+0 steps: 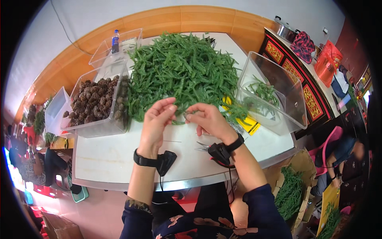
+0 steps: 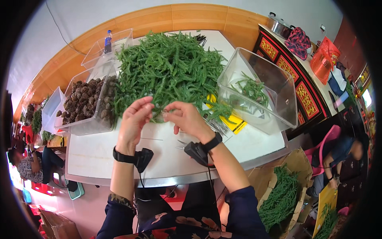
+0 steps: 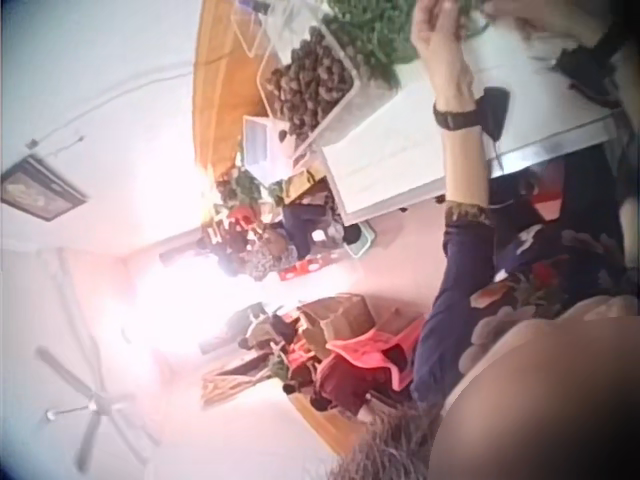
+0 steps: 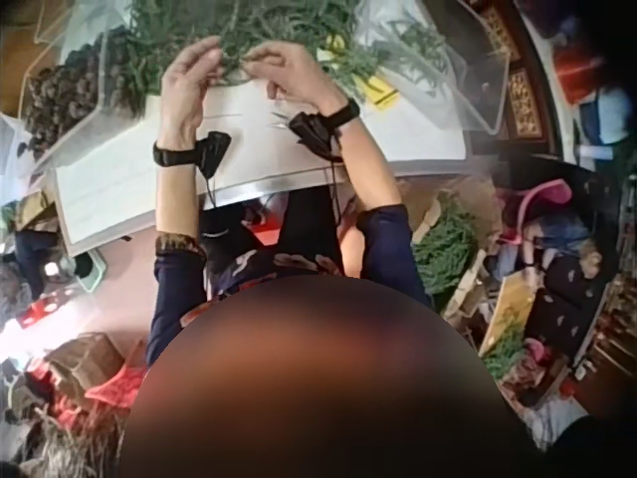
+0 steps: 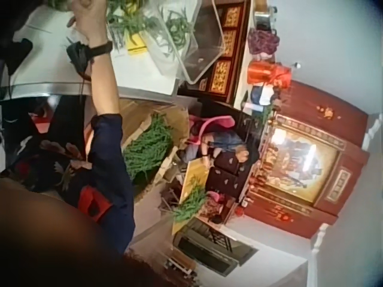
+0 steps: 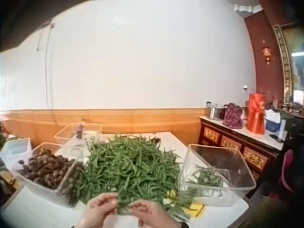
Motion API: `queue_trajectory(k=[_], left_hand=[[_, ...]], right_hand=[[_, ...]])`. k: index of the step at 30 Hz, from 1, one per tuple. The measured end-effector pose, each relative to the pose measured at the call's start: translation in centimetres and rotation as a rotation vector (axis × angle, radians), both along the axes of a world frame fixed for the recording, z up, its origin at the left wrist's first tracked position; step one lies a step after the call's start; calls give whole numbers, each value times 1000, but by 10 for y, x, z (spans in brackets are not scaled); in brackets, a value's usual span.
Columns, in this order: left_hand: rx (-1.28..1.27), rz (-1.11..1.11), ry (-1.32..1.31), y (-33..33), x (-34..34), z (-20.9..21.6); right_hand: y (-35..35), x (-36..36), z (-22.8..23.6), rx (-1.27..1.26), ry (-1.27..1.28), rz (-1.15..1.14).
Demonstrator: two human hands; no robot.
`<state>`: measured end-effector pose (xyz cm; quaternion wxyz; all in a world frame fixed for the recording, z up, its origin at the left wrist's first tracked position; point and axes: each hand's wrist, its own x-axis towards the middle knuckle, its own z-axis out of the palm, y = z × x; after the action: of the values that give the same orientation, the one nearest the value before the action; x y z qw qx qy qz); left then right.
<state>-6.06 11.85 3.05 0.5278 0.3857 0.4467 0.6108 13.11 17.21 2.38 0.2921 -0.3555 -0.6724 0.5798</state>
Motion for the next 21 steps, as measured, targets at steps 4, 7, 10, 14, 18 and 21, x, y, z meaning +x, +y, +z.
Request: queue_trajectory(k=[4,7,10,14,18,21], left_hand=[[-16,-16,-72,1,20,-12],[-13,-26,-108,2,22,-16],[5,-30,-111,-2,23,-18],[15,3,-97,-2,25,-20],[5,32,-102,-4,23,-22],[1,87,-65,-4,26,-25]], right_hand=[[-4,5,-7,-135,127,20],[-7,8,-7,-173,233,71],[-11,10,-1,-253,263,99],[-11,10,-2,-240,259,84],[-14,2,-18,-33,231,11],[-17,0,-18,109,163,-44]])
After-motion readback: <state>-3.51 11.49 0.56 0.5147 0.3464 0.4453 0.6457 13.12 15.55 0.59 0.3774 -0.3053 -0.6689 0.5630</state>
